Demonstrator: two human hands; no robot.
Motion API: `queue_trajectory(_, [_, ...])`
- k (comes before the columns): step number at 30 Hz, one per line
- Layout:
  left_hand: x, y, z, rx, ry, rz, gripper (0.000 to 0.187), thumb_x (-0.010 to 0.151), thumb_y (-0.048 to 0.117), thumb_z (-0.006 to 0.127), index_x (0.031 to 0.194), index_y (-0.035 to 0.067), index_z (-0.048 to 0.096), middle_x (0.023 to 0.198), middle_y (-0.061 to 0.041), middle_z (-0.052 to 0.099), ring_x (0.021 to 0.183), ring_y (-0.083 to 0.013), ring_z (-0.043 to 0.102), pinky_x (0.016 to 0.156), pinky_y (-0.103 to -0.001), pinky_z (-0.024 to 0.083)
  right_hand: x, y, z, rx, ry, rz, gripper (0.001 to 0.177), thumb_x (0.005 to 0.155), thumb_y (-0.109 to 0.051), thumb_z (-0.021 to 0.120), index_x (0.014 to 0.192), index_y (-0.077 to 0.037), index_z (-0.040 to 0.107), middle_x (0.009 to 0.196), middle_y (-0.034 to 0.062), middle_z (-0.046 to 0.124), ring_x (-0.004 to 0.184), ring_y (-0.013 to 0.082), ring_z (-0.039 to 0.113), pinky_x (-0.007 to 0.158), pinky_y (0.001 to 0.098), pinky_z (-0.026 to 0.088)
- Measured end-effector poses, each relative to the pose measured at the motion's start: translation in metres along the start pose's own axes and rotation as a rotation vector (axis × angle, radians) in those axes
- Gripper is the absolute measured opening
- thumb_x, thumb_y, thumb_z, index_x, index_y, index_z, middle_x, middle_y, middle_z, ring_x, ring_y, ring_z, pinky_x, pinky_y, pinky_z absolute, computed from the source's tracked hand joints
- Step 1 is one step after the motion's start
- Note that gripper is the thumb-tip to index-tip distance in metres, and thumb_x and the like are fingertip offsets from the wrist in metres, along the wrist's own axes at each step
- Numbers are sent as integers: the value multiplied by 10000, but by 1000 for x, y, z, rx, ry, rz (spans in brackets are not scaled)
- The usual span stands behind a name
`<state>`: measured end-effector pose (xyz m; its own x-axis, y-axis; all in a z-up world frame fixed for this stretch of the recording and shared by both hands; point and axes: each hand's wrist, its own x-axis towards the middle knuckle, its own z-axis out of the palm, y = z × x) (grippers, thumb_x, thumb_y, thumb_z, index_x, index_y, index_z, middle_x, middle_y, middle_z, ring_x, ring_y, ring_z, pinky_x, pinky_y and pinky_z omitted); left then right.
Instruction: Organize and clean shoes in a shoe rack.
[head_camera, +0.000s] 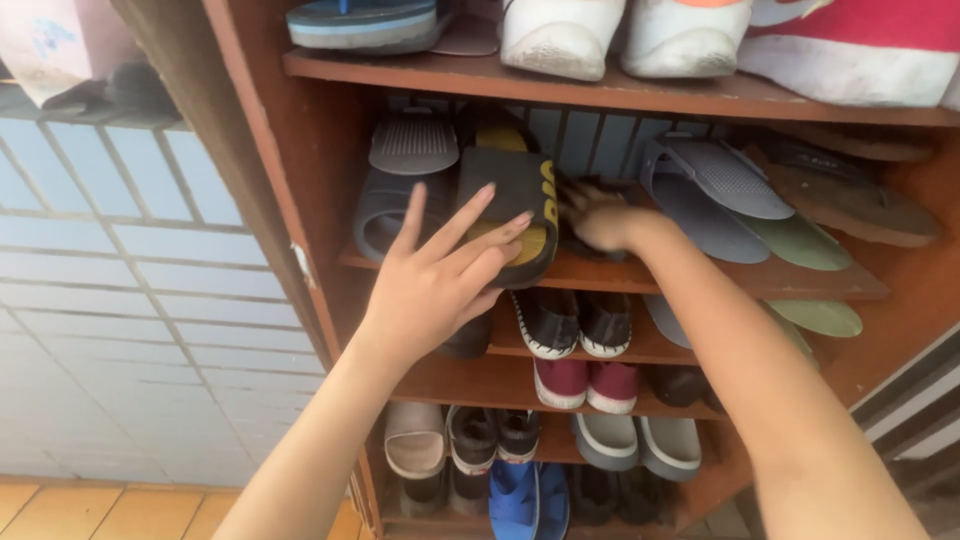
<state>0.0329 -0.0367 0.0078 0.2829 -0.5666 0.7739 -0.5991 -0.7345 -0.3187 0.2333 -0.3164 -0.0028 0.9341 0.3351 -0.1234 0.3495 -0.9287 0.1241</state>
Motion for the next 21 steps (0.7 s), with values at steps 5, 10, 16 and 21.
queue_trajectory(5, [-3, 4, 2, -16, 12, -51, 442, 744, 273, 844, 1128, 149, 664, 1477, 96, 586, 1506, -213, 384, 1197, -710, 261, 86, 38, 4, -105, -34, 92, 600, 1049, -313, 306, 1637, -286, 188, 1736, 36, -29, 1591, 317, 22, 1281, 494, 108])
queue_trajectory(10, [-4, 3, -1, 1, 14, -46, 424, 743, 262, 845, 1110, 151, 663, 1458, 102, 602, 1499, -203, 392, 1190, -743, 221, 13, 10, 10, -61, 17, 107, 616, 1042, -363, 299, 1636, -246, 185, 1722, 102, 40, 1573, 360, 91, 1270, 474, 148])
queue_trajectory(16, [3, 1, -5, 35, 0, -11, 391, 809, 298, 829, 1110, 153, 626, 1492, 115, 589, 1532, -210, 380, 1239, -739, 168, -109, -30, -13, 107, 123, 159, 665, 1038, -451, 260, 1642, -195, 155, 1695, 171, 134, 1552, 388, 156, 1262, 456, 180])
queue_trajectory(21, [25, 45, -25, -81, 155, -43, 615, 801, 443, 764, 1290, 101, 620, 1475, -146, 544, 1435, -362, 379, 1092, -767, 70, -36, 8, 11, 270, 167, 176, 724, 1006, -526, 312, 1647, -240, 138, 1694, 185, 119, 1547, 408, 138, 1259, 442, 145])
